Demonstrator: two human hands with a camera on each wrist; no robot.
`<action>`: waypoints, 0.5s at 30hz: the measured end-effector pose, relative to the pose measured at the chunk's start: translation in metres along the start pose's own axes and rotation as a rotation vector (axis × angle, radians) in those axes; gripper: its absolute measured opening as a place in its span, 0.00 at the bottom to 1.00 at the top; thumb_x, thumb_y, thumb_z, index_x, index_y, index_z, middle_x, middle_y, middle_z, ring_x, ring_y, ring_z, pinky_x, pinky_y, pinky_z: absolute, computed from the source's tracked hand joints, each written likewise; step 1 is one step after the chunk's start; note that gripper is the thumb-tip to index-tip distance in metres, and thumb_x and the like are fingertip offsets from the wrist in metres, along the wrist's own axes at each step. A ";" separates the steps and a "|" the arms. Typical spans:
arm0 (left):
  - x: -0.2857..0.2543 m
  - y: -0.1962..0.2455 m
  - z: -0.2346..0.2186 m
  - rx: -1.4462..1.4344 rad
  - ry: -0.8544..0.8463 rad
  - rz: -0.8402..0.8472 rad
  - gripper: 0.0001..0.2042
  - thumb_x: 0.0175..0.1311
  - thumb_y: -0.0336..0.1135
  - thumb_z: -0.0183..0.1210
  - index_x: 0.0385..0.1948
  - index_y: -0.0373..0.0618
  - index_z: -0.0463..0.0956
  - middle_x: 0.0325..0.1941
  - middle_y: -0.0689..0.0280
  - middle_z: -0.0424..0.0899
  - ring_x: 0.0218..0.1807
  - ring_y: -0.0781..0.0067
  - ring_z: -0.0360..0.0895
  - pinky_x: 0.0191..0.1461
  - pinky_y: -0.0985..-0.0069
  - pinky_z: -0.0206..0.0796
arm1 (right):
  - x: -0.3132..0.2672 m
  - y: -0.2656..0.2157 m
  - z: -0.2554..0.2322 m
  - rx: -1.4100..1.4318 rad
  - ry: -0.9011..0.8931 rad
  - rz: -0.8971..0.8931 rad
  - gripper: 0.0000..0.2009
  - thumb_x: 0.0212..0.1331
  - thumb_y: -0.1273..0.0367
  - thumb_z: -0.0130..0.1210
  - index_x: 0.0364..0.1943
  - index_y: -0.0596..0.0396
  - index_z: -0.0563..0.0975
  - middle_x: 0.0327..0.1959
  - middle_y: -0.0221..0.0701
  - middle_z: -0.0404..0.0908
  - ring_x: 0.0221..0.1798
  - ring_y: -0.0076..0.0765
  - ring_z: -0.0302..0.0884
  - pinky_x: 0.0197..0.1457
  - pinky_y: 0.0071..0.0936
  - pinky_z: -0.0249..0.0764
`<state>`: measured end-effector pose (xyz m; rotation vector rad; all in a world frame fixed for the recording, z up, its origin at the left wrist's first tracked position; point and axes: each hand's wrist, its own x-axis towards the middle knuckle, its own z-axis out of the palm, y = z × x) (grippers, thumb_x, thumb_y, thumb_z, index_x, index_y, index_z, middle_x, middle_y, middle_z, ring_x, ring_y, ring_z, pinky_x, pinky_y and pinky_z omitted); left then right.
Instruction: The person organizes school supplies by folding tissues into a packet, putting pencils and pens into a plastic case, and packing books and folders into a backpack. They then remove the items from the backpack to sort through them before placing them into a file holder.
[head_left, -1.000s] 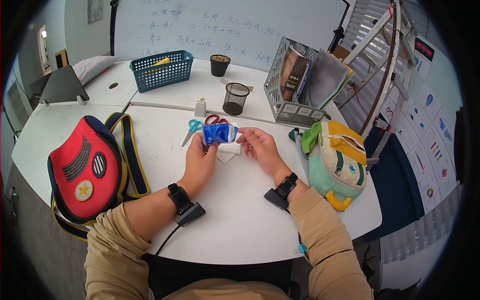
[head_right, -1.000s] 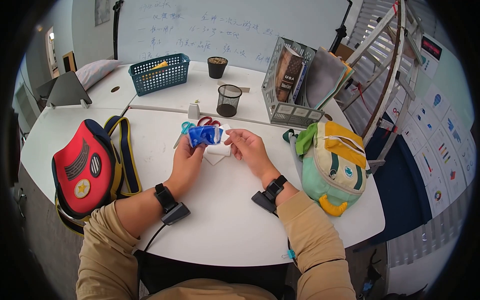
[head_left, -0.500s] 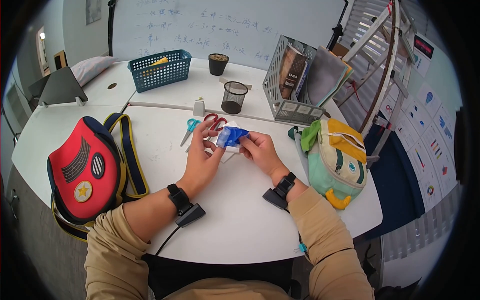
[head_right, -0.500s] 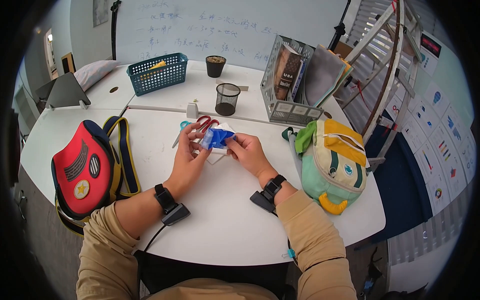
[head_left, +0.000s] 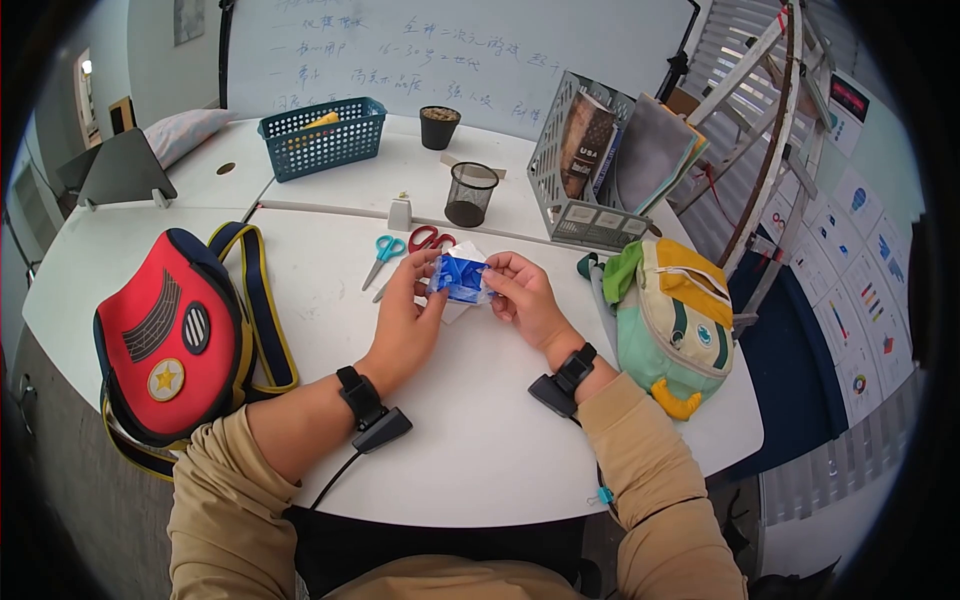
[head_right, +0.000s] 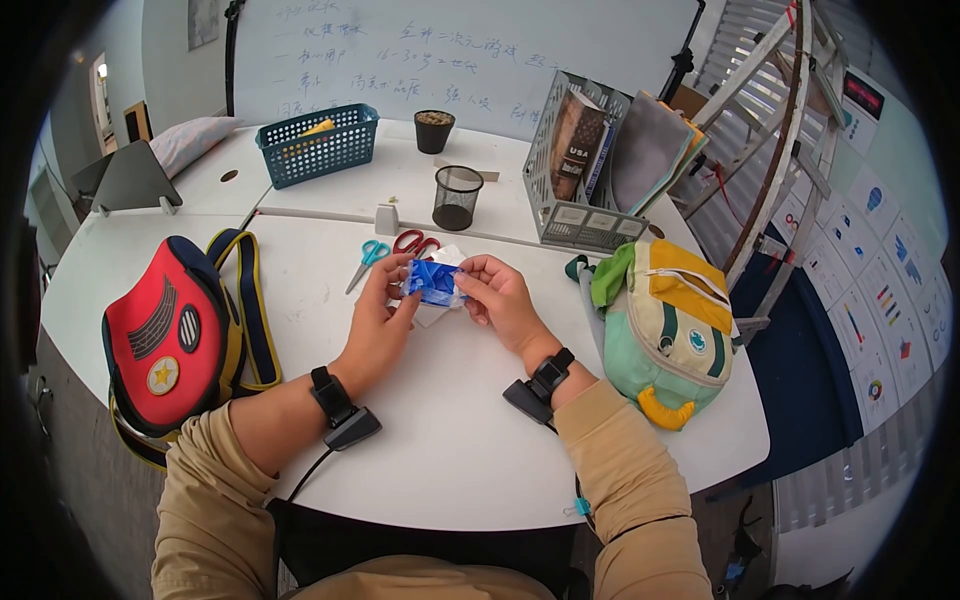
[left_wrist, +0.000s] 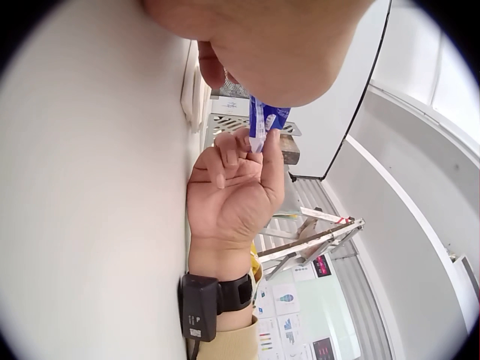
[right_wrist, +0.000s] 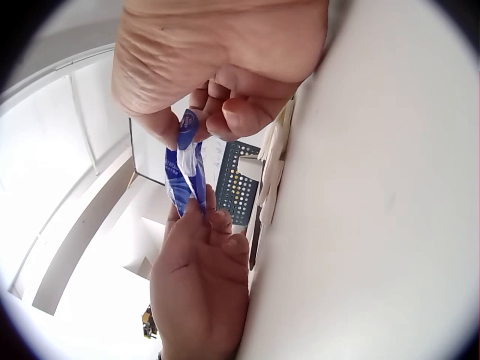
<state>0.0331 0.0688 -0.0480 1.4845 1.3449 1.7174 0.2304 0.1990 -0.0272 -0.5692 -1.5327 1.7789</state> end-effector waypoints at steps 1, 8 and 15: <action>0.000 -0.001 0.000 -0.003 -0.006 0.000 0.25 0.82 0.23 0.62 0.77 0.47 0.70 0.67 0.62 0.79 0.54 0.79 0.79 0.44 0.79 0.80 | 0.001 0.002 -0.002 0.019 -0.001 0.017 0.10 0.79 0.69 0.68 0.56 0.57 0.82 0.39 0.26 0.86 0.28 0.16 0.74 0.26 0.17 0.66; 0.000 -0.007 0.002 -0.008 0.103 -0.048 0.25 0.85 0.30 0.61 0.77 0.37 0.63 0.68 0.59 0.78 0.53 0.79 0.77 0.48 0.77 0.81 | 0.009 0.004 -0.009 0.152 0.142 -0.012 0.20 0.82 0.61 0.68 0.67 0.57 0.79 0.48 0.28 0.87 0.34 0.20 0.83 0.26 0.18 0.69; 0.001 -0.008 0.002 -0.046 0.140 -0.089 0.23 0.82 0.27 0.62 0.73 0.39 0.65 0.65 0.58 0.80 0.52 0.75 0.77 0.51 0.74 0.78 | 0.019 0.015 -0.012 0.148 0.215 -0.271 0.41 0.86 0.62 0.62 0.88 0.62 0.49 0.77 0.47 0.76 0.82 0.49 0.77 0.80 0.45 0.81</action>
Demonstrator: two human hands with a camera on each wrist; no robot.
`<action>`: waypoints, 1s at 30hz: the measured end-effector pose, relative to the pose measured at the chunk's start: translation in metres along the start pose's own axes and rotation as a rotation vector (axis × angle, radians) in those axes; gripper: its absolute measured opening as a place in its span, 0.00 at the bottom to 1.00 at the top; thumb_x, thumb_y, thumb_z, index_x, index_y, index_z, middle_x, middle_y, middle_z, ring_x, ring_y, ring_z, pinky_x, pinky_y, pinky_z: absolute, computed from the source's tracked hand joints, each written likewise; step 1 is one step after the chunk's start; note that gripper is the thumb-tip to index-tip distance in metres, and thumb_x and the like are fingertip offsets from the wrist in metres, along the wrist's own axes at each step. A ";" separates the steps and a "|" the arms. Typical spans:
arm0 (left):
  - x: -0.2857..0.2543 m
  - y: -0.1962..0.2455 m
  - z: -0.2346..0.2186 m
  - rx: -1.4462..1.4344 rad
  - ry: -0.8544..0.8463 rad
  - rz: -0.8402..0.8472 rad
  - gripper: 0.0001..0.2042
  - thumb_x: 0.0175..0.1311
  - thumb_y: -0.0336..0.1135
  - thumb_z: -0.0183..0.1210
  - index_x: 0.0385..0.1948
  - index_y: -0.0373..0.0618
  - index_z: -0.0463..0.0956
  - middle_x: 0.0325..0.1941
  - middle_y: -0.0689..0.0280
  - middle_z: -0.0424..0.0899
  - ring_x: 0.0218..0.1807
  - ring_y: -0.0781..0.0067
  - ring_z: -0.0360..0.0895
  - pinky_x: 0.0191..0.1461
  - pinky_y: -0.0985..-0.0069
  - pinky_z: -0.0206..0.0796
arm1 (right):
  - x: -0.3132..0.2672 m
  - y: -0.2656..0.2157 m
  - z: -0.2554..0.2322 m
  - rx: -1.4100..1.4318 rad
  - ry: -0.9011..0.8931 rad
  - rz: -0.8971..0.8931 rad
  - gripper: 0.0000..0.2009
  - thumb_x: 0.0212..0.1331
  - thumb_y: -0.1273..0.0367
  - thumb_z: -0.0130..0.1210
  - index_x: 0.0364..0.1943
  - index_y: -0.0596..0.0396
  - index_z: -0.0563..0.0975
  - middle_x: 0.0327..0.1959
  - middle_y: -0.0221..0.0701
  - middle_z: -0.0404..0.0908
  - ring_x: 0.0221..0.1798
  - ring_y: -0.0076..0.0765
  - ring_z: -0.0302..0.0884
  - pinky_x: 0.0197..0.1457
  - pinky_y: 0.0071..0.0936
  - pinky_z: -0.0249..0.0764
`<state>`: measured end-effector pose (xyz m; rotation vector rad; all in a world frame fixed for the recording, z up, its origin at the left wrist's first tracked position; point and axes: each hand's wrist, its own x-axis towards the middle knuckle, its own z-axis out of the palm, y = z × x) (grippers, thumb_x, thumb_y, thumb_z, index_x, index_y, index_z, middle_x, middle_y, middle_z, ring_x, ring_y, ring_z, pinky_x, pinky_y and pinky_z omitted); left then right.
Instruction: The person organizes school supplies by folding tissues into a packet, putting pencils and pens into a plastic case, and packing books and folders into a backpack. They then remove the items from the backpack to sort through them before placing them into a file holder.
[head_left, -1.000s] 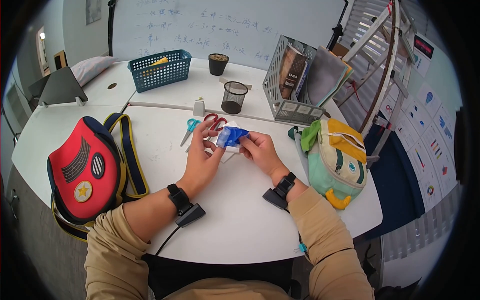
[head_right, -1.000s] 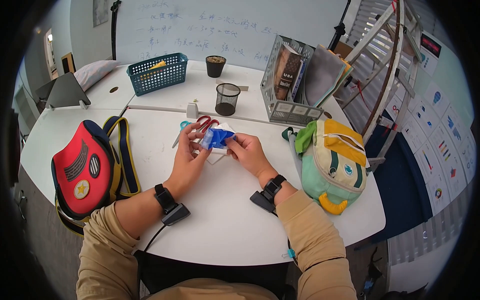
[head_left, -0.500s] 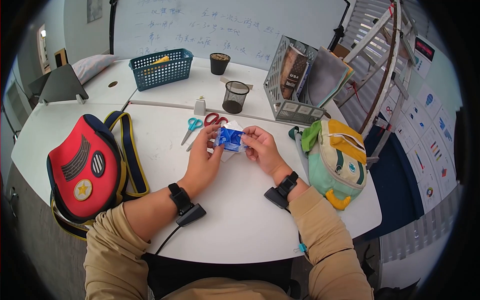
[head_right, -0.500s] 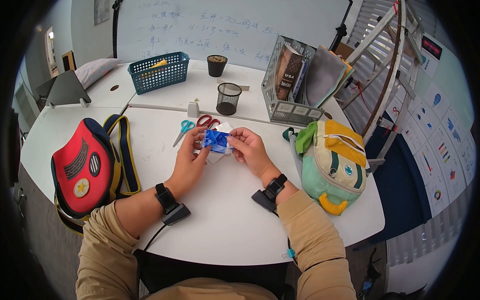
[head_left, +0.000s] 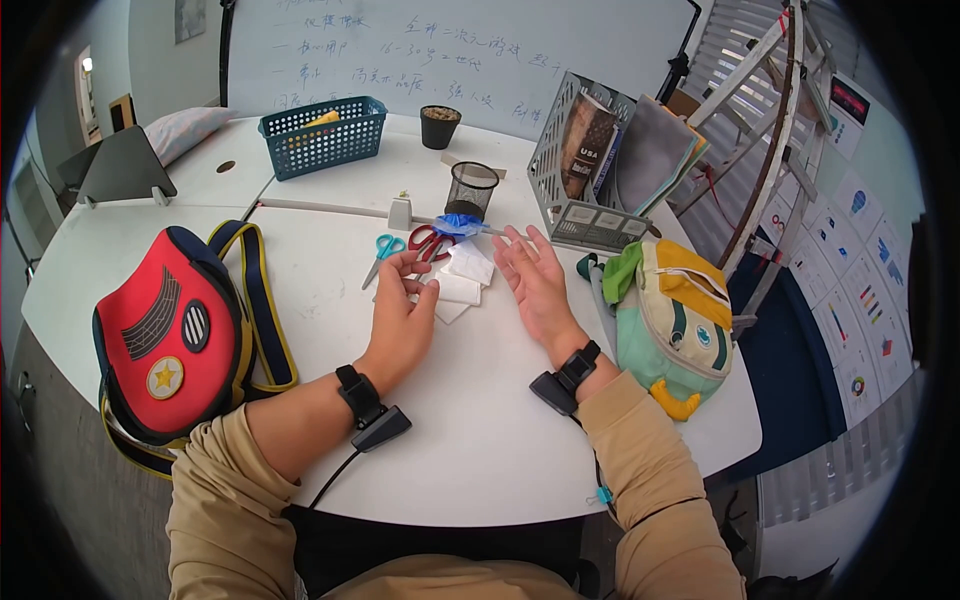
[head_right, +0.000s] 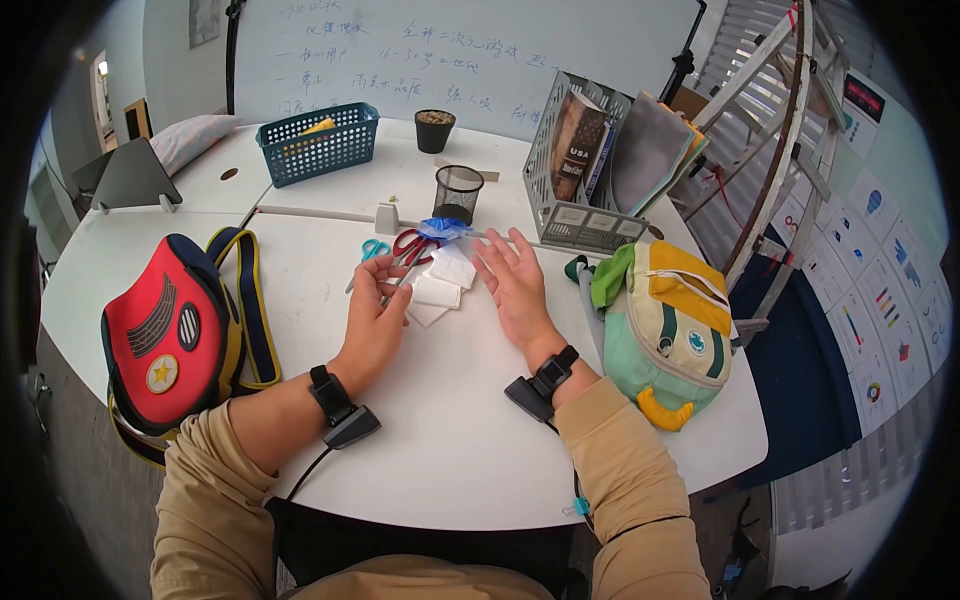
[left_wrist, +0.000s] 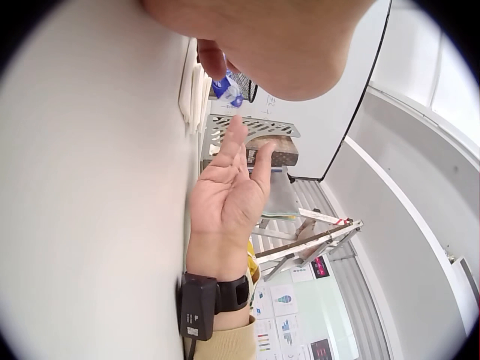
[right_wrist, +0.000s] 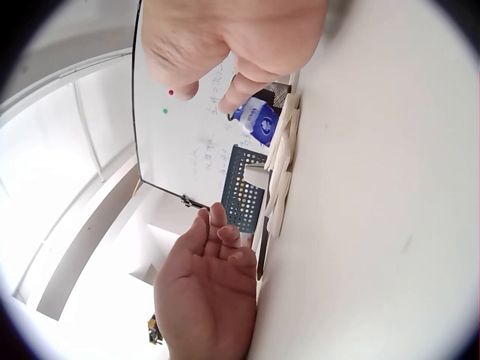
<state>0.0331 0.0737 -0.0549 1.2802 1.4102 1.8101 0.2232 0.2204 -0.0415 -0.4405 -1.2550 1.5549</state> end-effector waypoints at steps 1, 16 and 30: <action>0.000 0.000 0.000 -0.002 0.006 0.003 0.23 0.82 0.27 0.62 0.73 0.39 0.66 0.65 0.59 0.80 0.52 0.75 0.77 0.51 0.75 0.78 | 0.000 0.001 -0.001 0.034 0.001 0.035 0.40 0.86 0.62 0.63 0.87 0.62 0.50 0.78 0.48 0.76 0.80 0.49 0.78 0.79 0.46 0.82; 0.002 -0.007 -0.001 0.025 -0.009 0.025 0.22 0.81 0.25 0.60 0.72 0.43 0.68 0.65 0.64 0.79 0.50 0.82 0.76 0.45 0.79 0.78 | 0.003 -0.025 -0.017 -0.399 0.063 0.092 0.16 0.81 0.67 0.65 0.64 0.62 0.78 0.55 0.36 0.88 0.52 0.30 0.86 0.50 0.31 0.88; 0.003 -0.014 0.001 0.028 -0.006 0.119 0.23 0.77 0.22 0.60 0.70 0.44 0.68 0.64 0.63 0.80 0.49 0.78 0.76 0.46 0.78 0.77 | -0.062 -0.260 -0.124 -2.156 0.245 0.361 0.14 0.75 0.76 0.55 0.58 0.65 0.86 0.56 0.60 0.90 0.59 0.67 0.89 0.65 0.53 0.84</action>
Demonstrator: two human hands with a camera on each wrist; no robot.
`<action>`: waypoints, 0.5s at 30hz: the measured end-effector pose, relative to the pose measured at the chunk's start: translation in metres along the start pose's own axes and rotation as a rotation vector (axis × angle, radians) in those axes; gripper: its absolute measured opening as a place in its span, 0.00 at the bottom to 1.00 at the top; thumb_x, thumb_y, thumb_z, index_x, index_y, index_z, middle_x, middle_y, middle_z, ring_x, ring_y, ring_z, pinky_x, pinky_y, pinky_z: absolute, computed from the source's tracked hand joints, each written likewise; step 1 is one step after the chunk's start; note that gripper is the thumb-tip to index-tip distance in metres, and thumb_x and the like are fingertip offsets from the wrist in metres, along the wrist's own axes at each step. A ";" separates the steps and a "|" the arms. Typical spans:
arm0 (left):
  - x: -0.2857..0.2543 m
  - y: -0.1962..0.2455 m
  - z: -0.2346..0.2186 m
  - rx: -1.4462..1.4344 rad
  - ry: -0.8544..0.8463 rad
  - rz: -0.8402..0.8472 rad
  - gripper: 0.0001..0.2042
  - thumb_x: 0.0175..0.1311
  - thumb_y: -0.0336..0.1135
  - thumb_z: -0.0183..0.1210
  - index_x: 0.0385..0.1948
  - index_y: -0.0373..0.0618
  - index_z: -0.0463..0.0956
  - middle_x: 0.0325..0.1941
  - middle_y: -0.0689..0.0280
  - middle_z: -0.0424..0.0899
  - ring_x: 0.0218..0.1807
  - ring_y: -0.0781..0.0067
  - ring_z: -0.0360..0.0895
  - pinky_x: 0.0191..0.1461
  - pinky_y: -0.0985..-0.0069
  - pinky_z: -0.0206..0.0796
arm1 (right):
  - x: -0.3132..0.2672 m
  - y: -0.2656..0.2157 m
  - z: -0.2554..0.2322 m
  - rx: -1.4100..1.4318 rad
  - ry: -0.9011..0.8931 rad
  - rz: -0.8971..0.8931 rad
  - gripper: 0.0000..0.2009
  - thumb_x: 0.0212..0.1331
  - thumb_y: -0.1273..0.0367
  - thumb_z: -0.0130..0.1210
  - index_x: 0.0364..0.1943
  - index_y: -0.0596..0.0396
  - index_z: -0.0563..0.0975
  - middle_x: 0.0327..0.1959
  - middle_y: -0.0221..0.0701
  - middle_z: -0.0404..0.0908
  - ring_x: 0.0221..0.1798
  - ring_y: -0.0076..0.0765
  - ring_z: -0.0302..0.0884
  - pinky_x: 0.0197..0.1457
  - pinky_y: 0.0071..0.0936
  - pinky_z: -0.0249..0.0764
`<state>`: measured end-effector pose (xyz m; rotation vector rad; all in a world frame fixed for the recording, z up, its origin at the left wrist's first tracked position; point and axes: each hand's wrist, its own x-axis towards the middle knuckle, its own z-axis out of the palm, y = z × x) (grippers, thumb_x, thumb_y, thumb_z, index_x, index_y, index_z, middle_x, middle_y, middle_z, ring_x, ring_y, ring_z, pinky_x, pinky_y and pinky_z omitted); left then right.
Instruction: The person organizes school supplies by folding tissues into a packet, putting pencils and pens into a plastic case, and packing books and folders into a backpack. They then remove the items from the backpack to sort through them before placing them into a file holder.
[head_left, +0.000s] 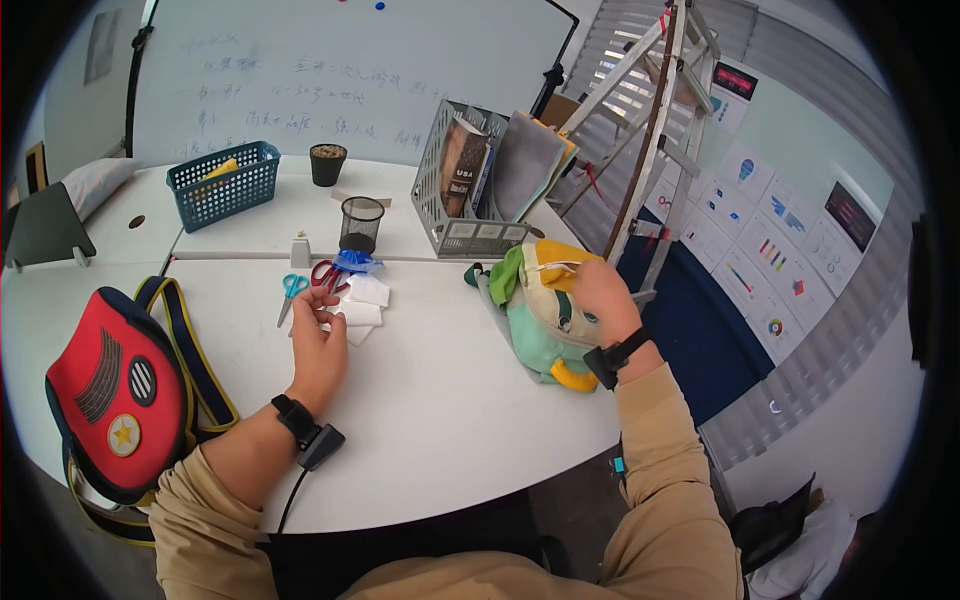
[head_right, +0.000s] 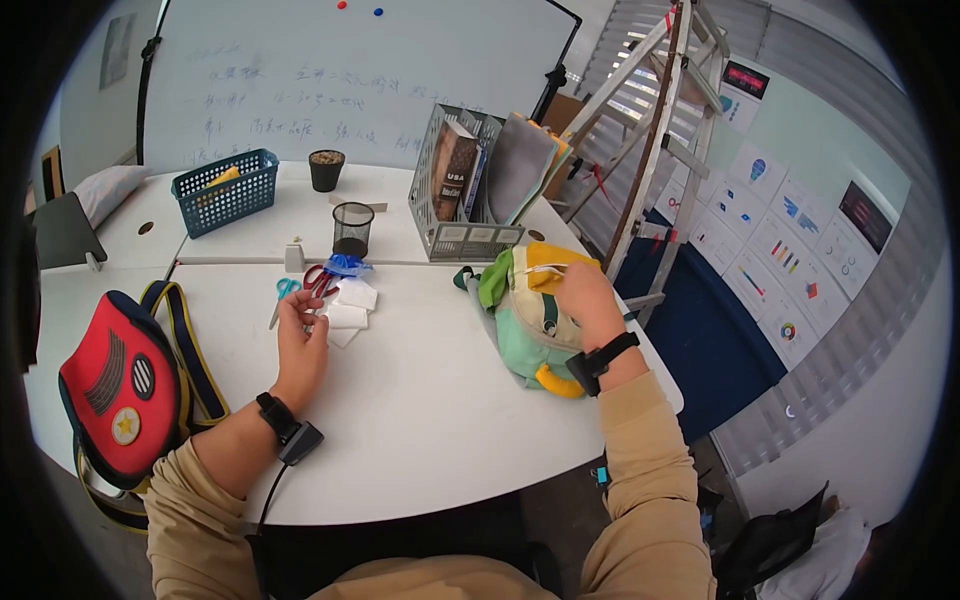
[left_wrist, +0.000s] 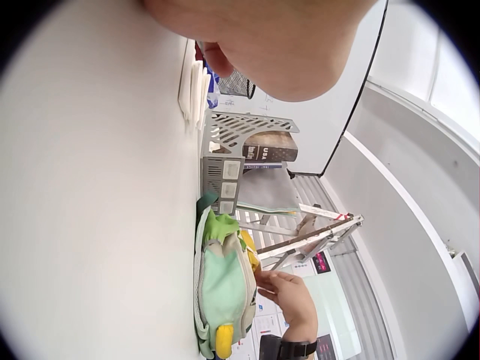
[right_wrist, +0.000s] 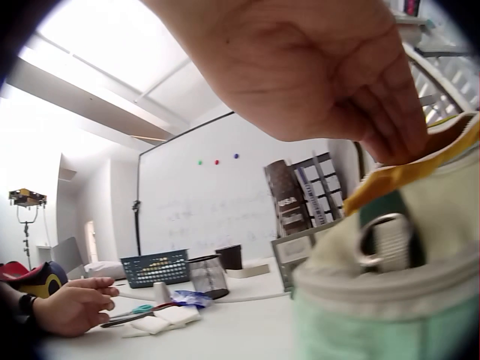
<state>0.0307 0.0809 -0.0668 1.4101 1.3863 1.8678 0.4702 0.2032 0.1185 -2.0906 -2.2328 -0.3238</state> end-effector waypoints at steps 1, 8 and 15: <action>-0.001 0.001 0.000 -0.007 -0.003 0.001 0.22 0.76 0.22 0.60 0.70 0.44 0.69 0.63 0.63 0.80 0.49 0.78 0.76 0.47 0.77 0.77 | -0.001 0.010 0.003 0.055 0.073 -0.029 0.15 0.74 0.77 0.54 0.59 0.65 0.85 0.56 0.60 0.90 0.60 0.67 0.89 0.66 0.53 0.84; 0.000 -0.004 0.002 0.022 0.013 0.018 0.21 0.73 0.18 0.60 0.65 0.40 0.70 0.57 0.61 0.83 0.45 0.75 0.79 0.44 0.74 0.75 | 0.029 0.051 0.030 0.055 0.023 -0.196 0.22 0.76 0.79 0.50 0.71 0.62 0.80 0.70 0.56 0.86 0.72 0.63 0.85 0.76 0.49 0.81; -0.001 0.001 0.002 -0.009 0.013 0.017 0.21 0.73 0.18 0.60 0.66 0.40 0.69 0.57 0.59 0.83 0.44 0.75 0.79 0.44 0.74 0.75 | 0.037 0.040 0.009 0.054 -0.131 -0.147 0.21 0.79 0.67 0.56 0.71 0.59 0.82 0.69 0.55 0.87 0.72 0.61 0.86 0.73 0.50 0.83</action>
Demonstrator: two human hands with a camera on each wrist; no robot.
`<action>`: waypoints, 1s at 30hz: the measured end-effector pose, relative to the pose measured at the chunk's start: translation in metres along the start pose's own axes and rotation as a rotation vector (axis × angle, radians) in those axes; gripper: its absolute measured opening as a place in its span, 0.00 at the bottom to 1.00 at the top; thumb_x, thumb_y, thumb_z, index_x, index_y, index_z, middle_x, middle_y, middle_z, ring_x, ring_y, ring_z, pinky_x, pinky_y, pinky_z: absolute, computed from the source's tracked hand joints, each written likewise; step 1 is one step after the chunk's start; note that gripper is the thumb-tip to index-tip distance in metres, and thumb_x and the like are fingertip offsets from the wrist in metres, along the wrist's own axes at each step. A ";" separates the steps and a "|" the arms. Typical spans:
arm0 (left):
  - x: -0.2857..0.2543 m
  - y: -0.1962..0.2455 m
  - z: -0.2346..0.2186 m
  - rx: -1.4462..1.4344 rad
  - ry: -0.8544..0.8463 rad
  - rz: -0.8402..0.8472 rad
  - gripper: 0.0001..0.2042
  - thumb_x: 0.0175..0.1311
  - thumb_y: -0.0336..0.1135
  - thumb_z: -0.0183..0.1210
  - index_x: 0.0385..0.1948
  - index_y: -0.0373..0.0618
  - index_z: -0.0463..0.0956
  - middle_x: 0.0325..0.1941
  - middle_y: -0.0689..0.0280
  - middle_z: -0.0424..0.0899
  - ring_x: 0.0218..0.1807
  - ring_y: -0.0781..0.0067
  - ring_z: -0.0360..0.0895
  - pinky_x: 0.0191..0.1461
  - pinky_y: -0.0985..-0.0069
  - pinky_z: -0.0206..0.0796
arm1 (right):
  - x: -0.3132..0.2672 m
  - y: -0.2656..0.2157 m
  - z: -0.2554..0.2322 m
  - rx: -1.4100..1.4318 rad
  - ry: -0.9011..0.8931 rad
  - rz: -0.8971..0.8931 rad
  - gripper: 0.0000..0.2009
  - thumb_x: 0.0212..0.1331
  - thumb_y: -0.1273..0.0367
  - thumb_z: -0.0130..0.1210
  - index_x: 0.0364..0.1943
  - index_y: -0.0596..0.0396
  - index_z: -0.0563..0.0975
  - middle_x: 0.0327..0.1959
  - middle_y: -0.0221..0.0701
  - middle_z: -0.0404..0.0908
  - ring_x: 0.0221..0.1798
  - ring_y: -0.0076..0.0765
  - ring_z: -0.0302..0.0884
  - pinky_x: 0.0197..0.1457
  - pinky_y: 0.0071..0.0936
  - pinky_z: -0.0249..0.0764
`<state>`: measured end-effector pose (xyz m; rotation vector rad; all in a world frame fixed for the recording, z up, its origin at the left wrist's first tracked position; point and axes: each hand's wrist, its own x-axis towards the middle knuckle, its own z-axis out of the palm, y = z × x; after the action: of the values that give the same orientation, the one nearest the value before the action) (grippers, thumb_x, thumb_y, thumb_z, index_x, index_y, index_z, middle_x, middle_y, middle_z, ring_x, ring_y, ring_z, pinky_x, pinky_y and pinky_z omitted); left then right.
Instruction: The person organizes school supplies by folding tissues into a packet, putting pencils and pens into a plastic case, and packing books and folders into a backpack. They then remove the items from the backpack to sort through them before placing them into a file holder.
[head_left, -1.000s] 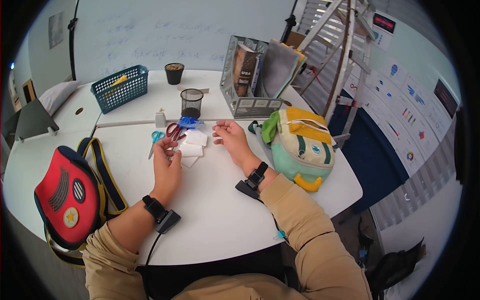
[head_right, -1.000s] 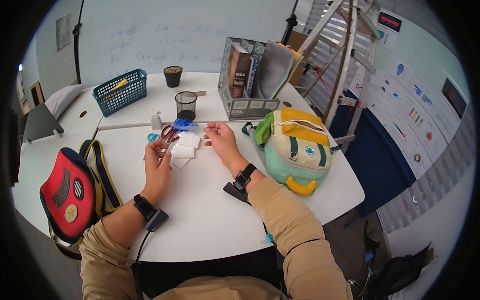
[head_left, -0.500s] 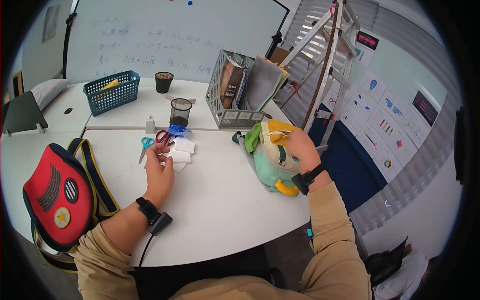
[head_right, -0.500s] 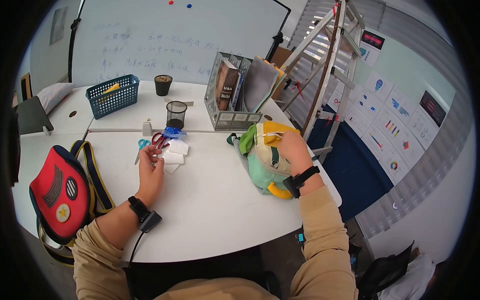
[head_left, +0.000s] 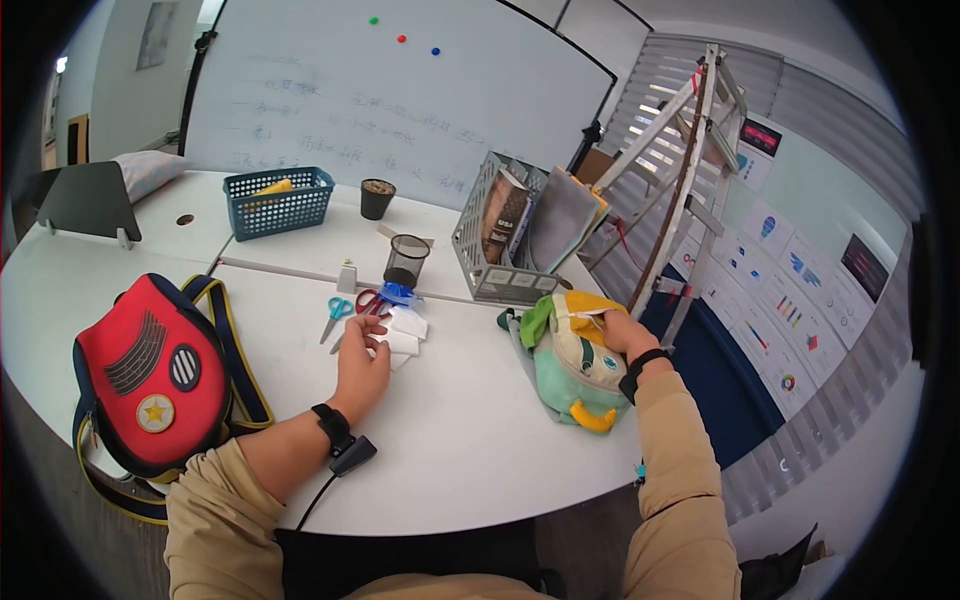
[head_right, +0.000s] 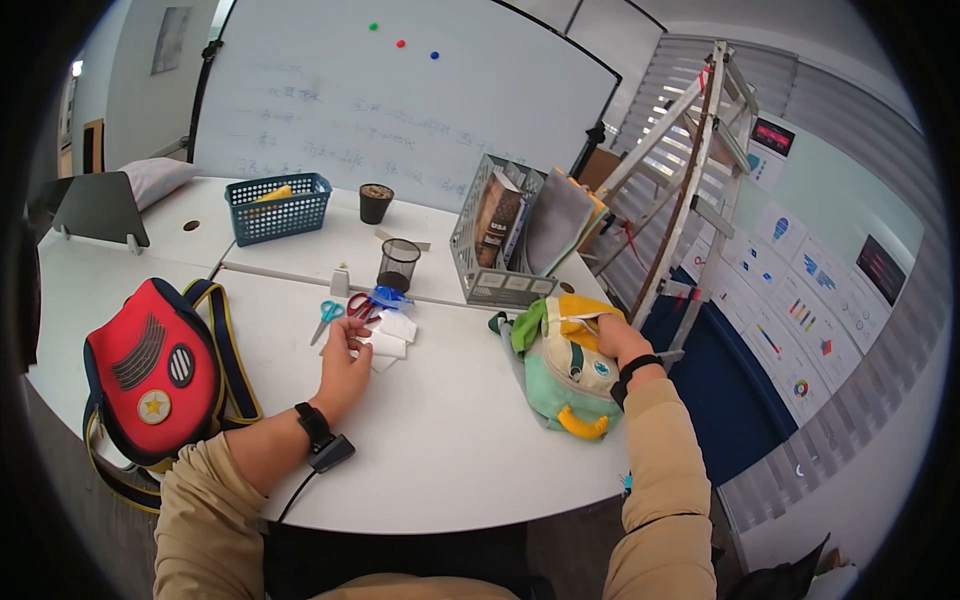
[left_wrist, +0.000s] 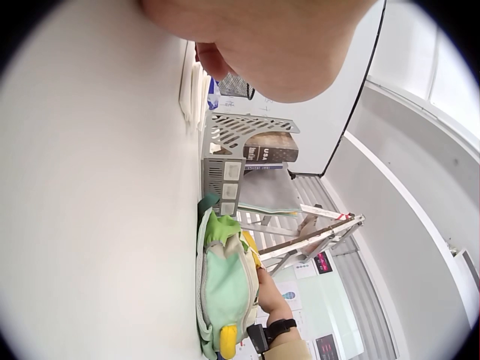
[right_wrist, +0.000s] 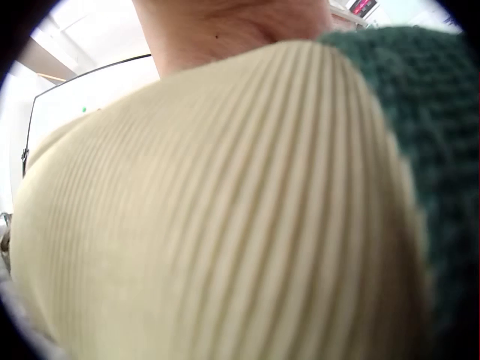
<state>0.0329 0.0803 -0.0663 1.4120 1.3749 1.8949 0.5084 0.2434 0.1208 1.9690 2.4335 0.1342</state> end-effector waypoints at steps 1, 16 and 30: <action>-0.001 0.003 -0.001 -0.003 -0.006 -0.008 0.22 0.72 0.18 0.59 0.66 0.39 0.69 0.58 0.58 0.83 0.44 0.74 0.79 0.46 0.72 0.76 | 0.006 0.005 0.004 -0.043 -0.009 0.006 0.20 0.79 0.68 0.56 0.70 0.59 0.82 0.68 0.55 0.88 0.71 0.61 0.87 0.73 0.50 0.83; -0.003 0.010 -0.001 -0.005 0.001 -0.010 0.21 0.73 0.19 0.59 0.66 0.37 0.70 0.59 0.56 0.83 0.46 0.69 0.79 0.55 0.68 0.76 | -0.075 -0.078 -0.018 -0.569 0.244 0.045 0.09 0.71 0.65 0.63 0.40 0.51 0.92 0.44 0.40 0.96 0.47 0.51 0.96 0.48 0.48 0.90; 0.000 0.004 -0.001 0.005 0.049 -0.034 0.20 0.73 0.19 0.60 0.65 0.40 0.70 0.59 0.59 0.83 0.47 0.74 0.79 0.50 0.72 0.76 | -0.012 -0.247 0.057 0.880 -0.371 -0.250 0.23 0.83 0.60 0.59 0.67 0.67 0.75 0.56 0.44 0.89 0.51 0.38 0.92 0.43 0.38 0.90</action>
<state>0.0328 0.0780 -0.0625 1.3443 1.4188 1.9176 0.2735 0.1845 0.0454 1.5979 2.6430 -1.3702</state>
